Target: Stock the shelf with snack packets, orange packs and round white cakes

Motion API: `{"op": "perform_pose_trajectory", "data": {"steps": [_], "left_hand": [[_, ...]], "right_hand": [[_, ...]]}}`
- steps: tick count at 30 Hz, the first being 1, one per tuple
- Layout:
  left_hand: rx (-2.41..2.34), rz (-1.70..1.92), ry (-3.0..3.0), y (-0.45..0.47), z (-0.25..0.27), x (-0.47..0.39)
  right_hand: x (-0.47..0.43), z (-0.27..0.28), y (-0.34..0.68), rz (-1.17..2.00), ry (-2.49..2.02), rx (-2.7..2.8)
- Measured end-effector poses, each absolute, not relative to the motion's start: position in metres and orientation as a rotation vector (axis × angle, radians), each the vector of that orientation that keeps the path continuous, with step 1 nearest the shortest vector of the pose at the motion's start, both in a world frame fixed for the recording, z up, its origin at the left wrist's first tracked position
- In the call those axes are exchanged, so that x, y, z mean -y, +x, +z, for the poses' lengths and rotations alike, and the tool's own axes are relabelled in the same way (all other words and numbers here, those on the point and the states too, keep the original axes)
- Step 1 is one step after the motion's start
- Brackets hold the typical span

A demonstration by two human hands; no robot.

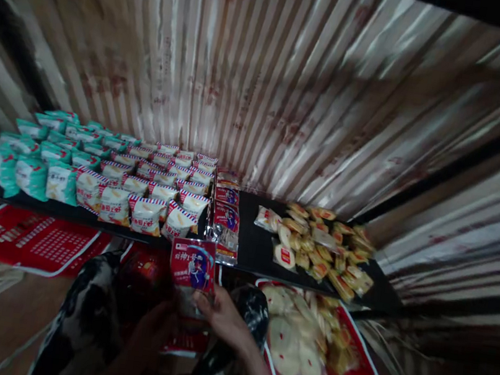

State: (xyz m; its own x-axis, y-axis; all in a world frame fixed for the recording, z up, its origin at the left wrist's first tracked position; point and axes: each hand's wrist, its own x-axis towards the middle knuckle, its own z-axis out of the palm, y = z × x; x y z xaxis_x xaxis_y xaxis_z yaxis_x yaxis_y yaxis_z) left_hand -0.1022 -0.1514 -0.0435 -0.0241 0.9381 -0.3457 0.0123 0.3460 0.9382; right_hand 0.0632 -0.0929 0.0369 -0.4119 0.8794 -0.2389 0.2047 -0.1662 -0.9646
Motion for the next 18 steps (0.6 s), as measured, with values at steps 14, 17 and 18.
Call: {"op": "perform_pose_trajectory", "data": {"steps": [14, 17, 18], "left_hand": [[-1.317, 1.150, 1.212, -0.027, 0.020, 0.049], [-1.395, 1.222, 1.242, -0.008, 0.024, 0.017], [-1.428, 1.247, 1.244, -0.002, 0.026, 0.006]], "right_hand": [[0.021, 0.048, 0.119, 1.181, -1.155, 0.984], [-0.017, 0.054, 0.129, 1.101, -1.163, 1.023], [-0.031, 0.056, 0.132, 1.063, -1.165, 1.036]]}}
